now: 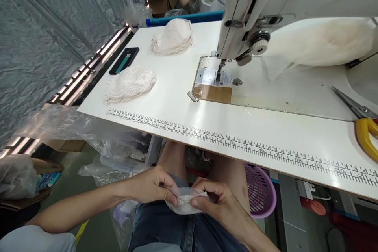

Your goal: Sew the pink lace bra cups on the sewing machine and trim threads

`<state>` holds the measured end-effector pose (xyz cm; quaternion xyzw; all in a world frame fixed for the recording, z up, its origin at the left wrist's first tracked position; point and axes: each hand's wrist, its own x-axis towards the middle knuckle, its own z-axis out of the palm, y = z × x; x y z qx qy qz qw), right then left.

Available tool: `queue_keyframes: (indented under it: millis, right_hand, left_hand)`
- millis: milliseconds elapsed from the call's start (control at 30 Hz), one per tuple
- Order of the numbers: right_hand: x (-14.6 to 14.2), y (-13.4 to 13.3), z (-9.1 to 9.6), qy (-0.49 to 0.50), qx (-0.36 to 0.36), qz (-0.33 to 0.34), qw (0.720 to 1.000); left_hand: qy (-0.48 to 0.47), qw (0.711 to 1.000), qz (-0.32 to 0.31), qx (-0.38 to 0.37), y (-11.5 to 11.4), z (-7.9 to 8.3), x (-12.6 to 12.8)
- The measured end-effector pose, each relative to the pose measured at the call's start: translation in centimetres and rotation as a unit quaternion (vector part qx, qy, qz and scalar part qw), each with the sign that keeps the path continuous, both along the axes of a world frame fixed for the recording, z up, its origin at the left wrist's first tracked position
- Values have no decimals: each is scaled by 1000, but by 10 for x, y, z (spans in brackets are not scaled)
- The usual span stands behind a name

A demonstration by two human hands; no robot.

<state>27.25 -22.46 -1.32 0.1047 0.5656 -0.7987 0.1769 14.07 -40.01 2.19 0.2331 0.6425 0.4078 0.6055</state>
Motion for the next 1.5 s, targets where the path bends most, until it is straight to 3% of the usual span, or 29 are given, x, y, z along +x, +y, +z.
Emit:
queue_keyframes:
  millis: [267, 500, 733, 1000, 1267, 1500]
  right_hand:
    - [0, 0, -2, -20, 3, 5, 1000]
    - [1, -1, -4, -29, 19, 2, 999]
    - [-1, -1, -7, -21, 27, -3, 999]
    - [-6, -4, -3, 32, 113, 44, 992]
    - [-1, -4, -3, -9, 53, 57, 997]
    - [1, -1, -4, -16, 56, 65, 996]
  left_hand:
    - [-35, 999, -9, 6, -2, 2, -2]
    - [25, 999, 18, 9, 1, 2, 5]
    - [25, 1000, 4, -17, 0, -1, 3]
    - [-17, 999, 11, -38, -1, -4, 5]
    - [-51, 997, 13, -49, -3, -3, 2]
    - [-45, 998, -1, -42, -10, -10, 1]
